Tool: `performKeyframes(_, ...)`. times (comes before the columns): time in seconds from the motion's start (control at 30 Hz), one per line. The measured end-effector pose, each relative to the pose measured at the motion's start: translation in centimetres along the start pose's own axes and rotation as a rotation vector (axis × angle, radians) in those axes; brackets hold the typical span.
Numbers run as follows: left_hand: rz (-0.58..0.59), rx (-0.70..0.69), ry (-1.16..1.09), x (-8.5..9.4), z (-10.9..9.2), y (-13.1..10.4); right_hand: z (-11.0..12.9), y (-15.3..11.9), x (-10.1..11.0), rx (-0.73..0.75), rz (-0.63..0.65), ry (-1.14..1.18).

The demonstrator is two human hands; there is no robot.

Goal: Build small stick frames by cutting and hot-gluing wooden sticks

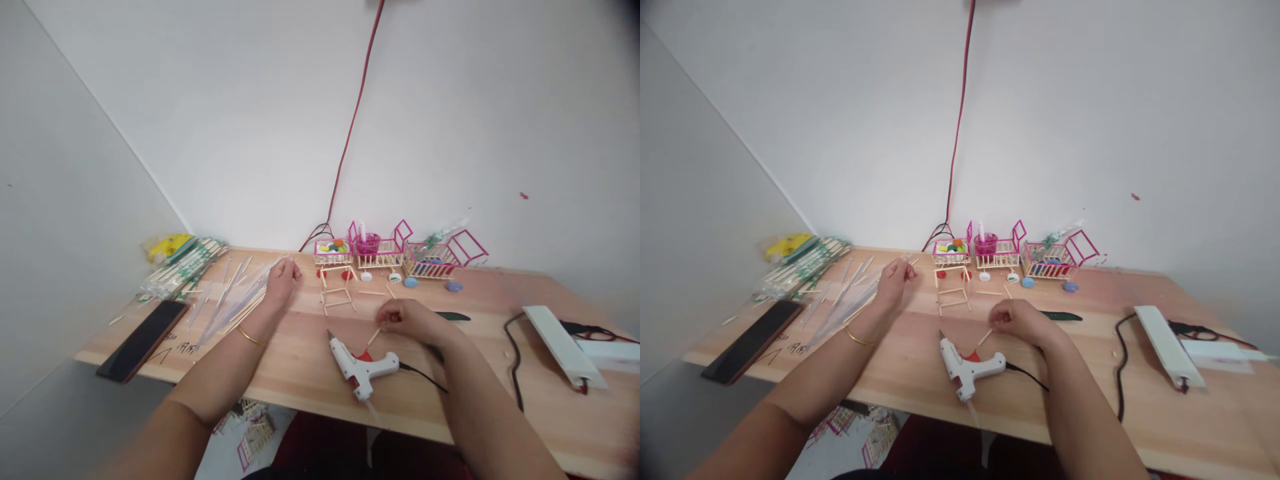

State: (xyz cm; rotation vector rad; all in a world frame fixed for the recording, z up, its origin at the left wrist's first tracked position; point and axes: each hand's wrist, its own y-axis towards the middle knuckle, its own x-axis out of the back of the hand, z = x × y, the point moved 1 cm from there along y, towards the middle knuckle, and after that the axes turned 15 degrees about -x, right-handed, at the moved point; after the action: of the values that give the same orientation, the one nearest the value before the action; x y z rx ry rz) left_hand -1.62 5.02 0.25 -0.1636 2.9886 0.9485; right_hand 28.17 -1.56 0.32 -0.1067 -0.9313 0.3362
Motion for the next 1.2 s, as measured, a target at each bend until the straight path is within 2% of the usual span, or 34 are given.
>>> performKeyframes(0.13, 0.026, 0.008, -0.049, -0.3, -0.1, 0.0, 1.0, -0.3, -0.4, 0.042, 0.016, -0.080)
performKeyframes(0.3, 0.062, -0.020, -0.082, -0.6, -0.7, -0.3, 1.6, -1.4, 0.8, 0.093, 0.040, -0.031)
performKeyframes(0.37, 0.071, -0.049, 0.005, -0.6, -1.1, -0.4, 2.0, -1.7, 1.3, 0.112, -0.038, 0.041)
performKeyframes(0.53, 0.168, -0.102, 0.142, -0.9, -2.5, -1.0, 4.2, -1.4, 1.5, 0.241, -0.367, 0.095)
performKeyframes(0.7, 0.298, -0.091, 0.039, -1.5, -3.4, -1.5, 7.2, -0.4, 1.3, 0.438, -0.494, -0.081)
performKeyframes(0.9, 0.307, 0.063, -0.089, -1.8, -3.7, -1.6, 8.9, 1.2, 1.8, 0.494, -0.489, -0.253)
performKeyframes(1.2, 0.334, 0.170, -0.002, -2.0, -4.6, -1.6, 8.7, 2.7, 1.5, 0.494, -0.464, -0.300)
